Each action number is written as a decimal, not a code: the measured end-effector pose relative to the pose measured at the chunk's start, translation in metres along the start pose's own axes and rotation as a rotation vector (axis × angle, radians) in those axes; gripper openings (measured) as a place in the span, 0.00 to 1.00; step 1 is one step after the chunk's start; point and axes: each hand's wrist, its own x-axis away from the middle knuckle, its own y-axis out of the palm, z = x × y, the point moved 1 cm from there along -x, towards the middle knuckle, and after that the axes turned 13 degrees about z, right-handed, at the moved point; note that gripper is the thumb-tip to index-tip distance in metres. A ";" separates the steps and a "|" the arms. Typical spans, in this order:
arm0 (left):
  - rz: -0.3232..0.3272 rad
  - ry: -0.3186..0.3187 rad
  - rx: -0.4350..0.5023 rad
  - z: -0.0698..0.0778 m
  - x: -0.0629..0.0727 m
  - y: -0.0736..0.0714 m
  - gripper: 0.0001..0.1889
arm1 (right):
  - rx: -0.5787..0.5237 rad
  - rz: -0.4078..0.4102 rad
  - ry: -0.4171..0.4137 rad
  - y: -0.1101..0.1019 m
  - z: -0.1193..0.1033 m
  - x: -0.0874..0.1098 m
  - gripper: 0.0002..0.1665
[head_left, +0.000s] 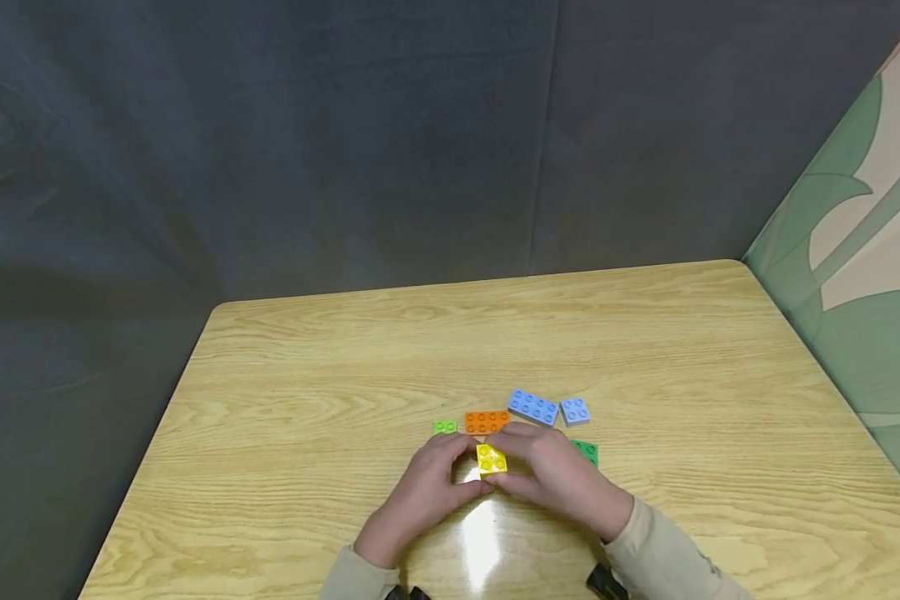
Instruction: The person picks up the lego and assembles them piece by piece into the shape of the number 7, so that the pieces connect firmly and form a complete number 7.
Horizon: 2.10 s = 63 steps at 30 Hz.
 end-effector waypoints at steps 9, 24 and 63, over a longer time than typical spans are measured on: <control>-0.005 -0.007 -0.002 0.002 0.000 0.000 0.16 | 0.000 0.028 -0.012 0.001 0.000 0.002 0.20; -0.006 -0.003 -0.004 0.001 0.000 0.000 0.17 | -0.021 0.041 -0.005 0.002 0.000 0.002 0.20; 0.012 0.006 0.019 0.005 0.000 -0.002 0.24 | -0.033 0.069 -0.036 0.002 0.001 0.003 0.20</control>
